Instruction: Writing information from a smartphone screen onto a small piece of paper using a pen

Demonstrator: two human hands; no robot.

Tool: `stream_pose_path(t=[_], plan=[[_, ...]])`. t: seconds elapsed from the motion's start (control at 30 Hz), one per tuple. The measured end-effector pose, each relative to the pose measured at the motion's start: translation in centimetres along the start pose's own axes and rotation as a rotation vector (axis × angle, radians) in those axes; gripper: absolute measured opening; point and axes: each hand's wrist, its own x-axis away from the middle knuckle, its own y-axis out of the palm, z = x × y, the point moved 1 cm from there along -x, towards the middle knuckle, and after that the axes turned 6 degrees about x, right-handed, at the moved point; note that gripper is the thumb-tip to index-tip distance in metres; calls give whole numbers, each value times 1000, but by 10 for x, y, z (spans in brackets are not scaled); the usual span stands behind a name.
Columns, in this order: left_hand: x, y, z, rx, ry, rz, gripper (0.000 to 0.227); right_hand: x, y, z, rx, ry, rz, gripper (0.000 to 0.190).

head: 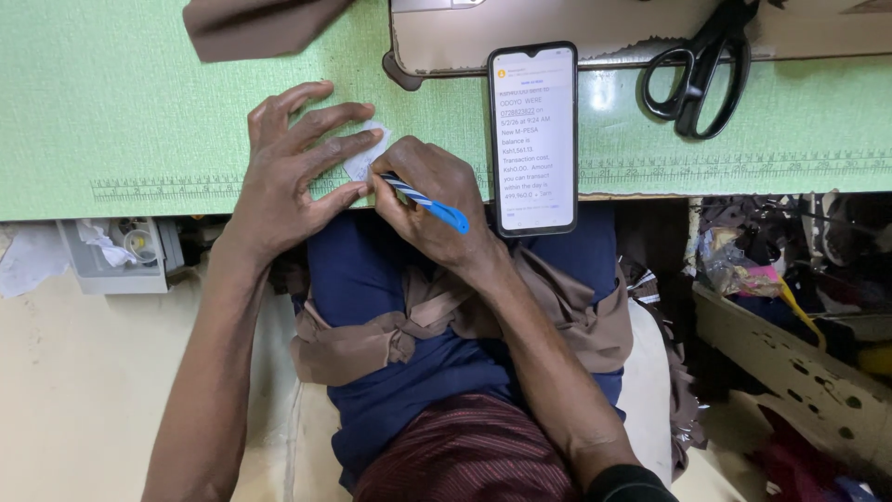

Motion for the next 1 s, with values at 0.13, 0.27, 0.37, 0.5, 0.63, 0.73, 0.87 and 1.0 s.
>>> stream_pose_path(t=[0.13,0.27,0.37,0.5,0.63,0.73,0.87,1.0], plan=[[0,-1,1,-8,5,5,42,1,2,1,7,5,-8,19],[0,-1,1,-10,2,10,42,1,3,2,18,-4,-3,19],[0,-1,2,-8,4,13,42,2,4,2,36,-2,-4,20],[0,-1,3,2,-15,-1,44,0,1,0,14,2,-8,18],[-1,-2,4,-1,-12,0,43,1,1,1,6,9,-19,18],[-1,-2,4,3,-14,-1,45,0,-1,-1,-4,5,-18,19],[0,-2,4,7,-1,6,44,-3,-4,-5,-38,10,-15,18],[0,-2,4,12,6,8,46,-2,-4,-5,-24,1,-21,17]])
